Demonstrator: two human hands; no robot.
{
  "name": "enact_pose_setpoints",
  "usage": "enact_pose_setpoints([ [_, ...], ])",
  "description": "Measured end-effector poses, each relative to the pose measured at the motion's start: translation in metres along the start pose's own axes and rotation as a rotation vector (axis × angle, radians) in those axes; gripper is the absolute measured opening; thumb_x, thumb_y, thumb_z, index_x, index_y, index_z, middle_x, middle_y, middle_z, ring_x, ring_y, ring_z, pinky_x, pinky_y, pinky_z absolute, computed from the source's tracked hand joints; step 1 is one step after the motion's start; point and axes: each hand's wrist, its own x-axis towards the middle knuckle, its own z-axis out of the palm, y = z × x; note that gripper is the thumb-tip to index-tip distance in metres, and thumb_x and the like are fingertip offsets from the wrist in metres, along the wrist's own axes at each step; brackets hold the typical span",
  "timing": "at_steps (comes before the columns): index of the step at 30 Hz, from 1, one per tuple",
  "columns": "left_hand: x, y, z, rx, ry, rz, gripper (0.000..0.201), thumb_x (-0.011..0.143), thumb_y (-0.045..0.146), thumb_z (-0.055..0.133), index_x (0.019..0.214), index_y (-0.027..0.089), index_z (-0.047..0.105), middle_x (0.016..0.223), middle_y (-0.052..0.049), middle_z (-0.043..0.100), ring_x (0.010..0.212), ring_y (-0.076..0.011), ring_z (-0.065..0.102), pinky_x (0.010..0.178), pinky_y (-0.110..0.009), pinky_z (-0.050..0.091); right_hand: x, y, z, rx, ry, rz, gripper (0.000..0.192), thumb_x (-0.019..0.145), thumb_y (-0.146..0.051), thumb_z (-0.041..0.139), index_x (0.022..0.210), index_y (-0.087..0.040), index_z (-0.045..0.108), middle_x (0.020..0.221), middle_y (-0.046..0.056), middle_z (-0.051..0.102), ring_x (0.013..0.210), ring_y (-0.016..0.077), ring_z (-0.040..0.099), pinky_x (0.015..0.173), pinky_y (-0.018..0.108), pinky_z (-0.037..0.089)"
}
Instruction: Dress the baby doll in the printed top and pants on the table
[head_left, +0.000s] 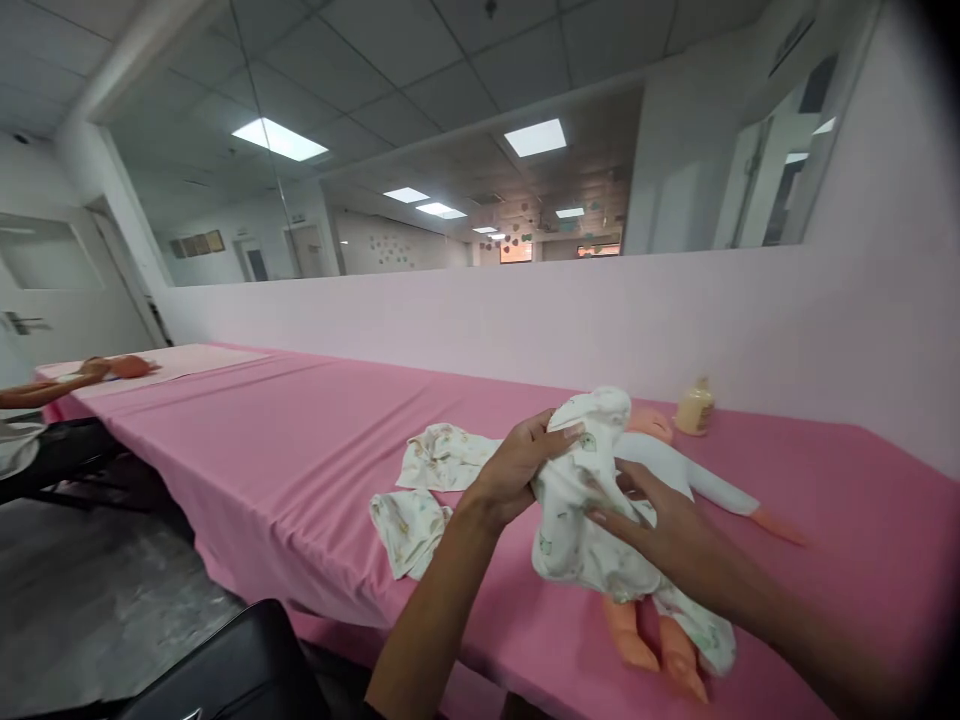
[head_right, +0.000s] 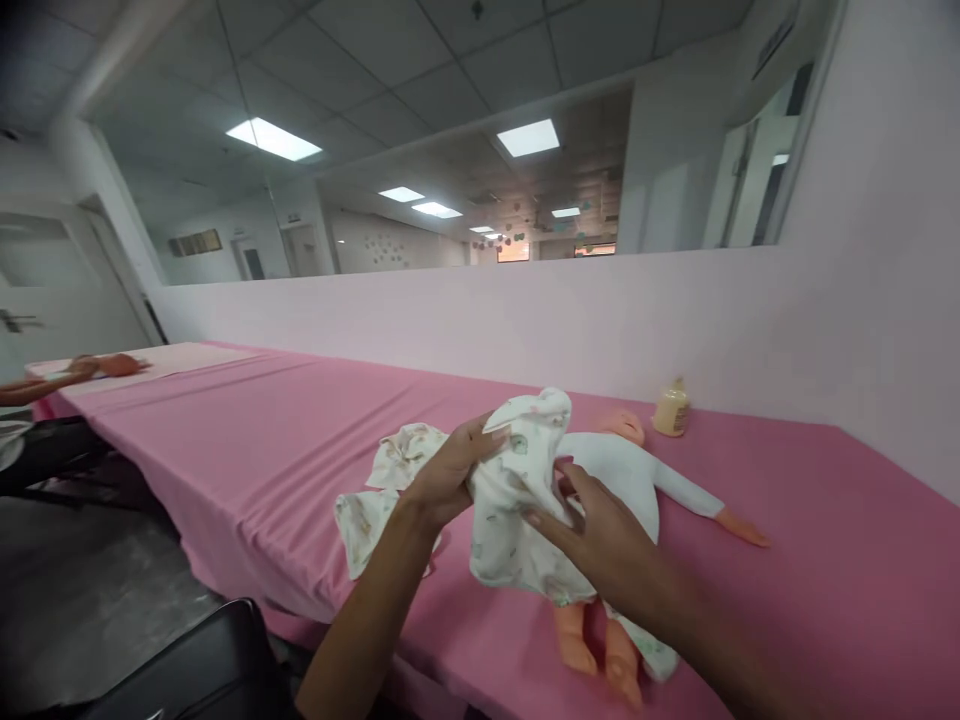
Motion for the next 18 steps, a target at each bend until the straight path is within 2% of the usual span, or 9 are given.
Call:
enact_pose_setpoints([
  [1, -0.004, 0.005, 0.0, 0.046, -0.007, 0.004, 0.044, 0.07, 0.039, 0.08, 0.104, 0.015, 0.066, 0.087, -0.004, 0.065, 0.069, -0.0107, 0.057, 0.064, -0.021, 0.044, 0.001, -0.01, -0.003, 0.042, -0.047, -0.009, 0.041, 0.086, -0.054, 0.057, 0.115, -0.025, 0.063, 0.11, 0.005, 0.069, 0.103, 0.0269, 0.064, 0.087, 0.038, 0.051],
  [3, -0.013, 0.015, -0.004, 0.19, 0.056, 0.048, 0.042, 0.072, 0.036, 0.078, 0.106, 0.016, 0.065, 0.092, -0.005, 0.066, 0.076, -0.0132, 0.06, 0.067, -0.022, 0.045, 0.0, -0.022, -0.012, 0.091, -0.072, 0.013, 0.034, 0.086, -0.053, 0.057, 0.099, -0.022, 0.067, 0.094, 0.004, 0.07, 0.089, 0.0247, 0.065, 0.075, 0.034, 0.052],
  [5, -0.022, 0.024, -0.011, 0.359, 0.16, 0.104, 0.041, 0.073, 0.037, 0.077, 0.107, 0.017, 0.065, 0.098, -0.005, 0.067, 0.085, -0.0167, 0.062, 0.072, -0.024, 0.047, -0.004, -0.026, -0.025, 0.102, -0.016, 0.072, 0.034, 0.082, -0.053, 0.062, 0.091, -0.021, 0.067, 0.082, 0.003, 0.068, 0.076, 0.0225, 0.063, 0.063, 0.03, 0.049],
  [7, -0.03, 0.03, -0.02, 0.469, 0.2, 0.116, 0.047, 0.073, 0.039, 0.076, 0.114, 0.019, 0.063, 0.107, -0.007, 0.067, 0.096, -0.0212, 0.062, 0.078, -0.028, 0.049, -0.009, -0.028, -0.037, 0.127, 0.055, 0.122, 0.034, 0.078, -0.053, 0.066, 0.087, -0.02, 0.067, 0.074, 0.002, 0.065, 0.066, 0.0199, 0.06, 0.054, 0.028, 0.044],
  [10, -0.041, 0.033, -0.034, 0.479, 0.025, 0.054, 0.07, 0.065, 0.039, 0.082, 0.128, 0.02, 0.057, 0.118, -0.011, 0.064, 0.109, -0.0274, 0.06, 0.085, -0.034, 0.051, -0.016, -0.036, -0.047, 0.22, 0.091, 0.134, 0.035, 0.078, -0.055, 0.066, 0.082, -0.02, 0.065, 0.068, 0.001, 0.061, 0.058, 0.0162, 0.054, 0.049, 0.026, 0.041],
  [12, -0.048, 0.027, -0.038, 0.455, -0.15, 0.034, 0.089, 0.056, 0.039, 0.087, 0.136, 0.021, 0.053, 0.118, -0.012, 0.063, 0.111, -0.0293, 0.059, 0.087, -0.036, 0.051, -0.019, -0.044, -0.049, 0.257, 0.114, 0.154, 0.04, 0.08, -0.059, 0.062, 0.072, -0.02, 0.06, 0.061, 0.0, 0.055, 0.052, 0.0133, 0.047, 0.046, 0.025, 0.037],
  [14, -0.056, 0.014, -0.035, 0.455, -0.255, 0.023, 0.105, 0.053, 0.037, 0.09, 0.146, 0.025, 0.043, 0.116, -0.012, 0.062, 0.106, -0.0274, 0.06, 0.087, -0.036, 0.051, -0.02, -0.052, -0.049, 0.291, 0.149, 0.183, 0.05, 0.082, -0.065, 0.057, 0.063, -0.019, 0.053, 0.054, -0.001, 0.048, 0.048, 0.0114, 0.04, 0.044, 0.024, 0.033],
  [16, -0.066, -0.006, -0.024, 0.479, -0.236, 0.013, 0.114, 0.06, 0.034, 0.088, 0.155, 0.032, 0.024, 0.118, -0.011, 0.059, 0.099, -0.0229, 0.061, 0.085, -0.036, 0.052, -0.02, -0.058, -0.047, 0.35, 0.195, 0.224, 0.055, 0.081, -0.07, 0.054, 0.06, -0.02, 0.048, 0.052, -0.002, 0.043, 0.047, 0.0112, 0.038, 0.043, 0.025, 0.033],
  [18, -0.078, -0.031, -0.005, 0.529, -0.072, 0.068, 0.118, 0.07, 0.034, 0.082, 0.157, 0.038, 0.001, 0.13, -0.012, 0.049, 0.102, -0.0211, 0.059, 0.087, -0.038, 0.052, -0.018, -0.062, -0.043, 0.44, 0.227, 0.275, 0.055, 0.08, -0.072, 0.055, 0.063, -0.02, 0.048, 0.053, -0.001, 0.046, 0.047, 0.0123, 0.04, 0.044, 0.027, 0.035],
])
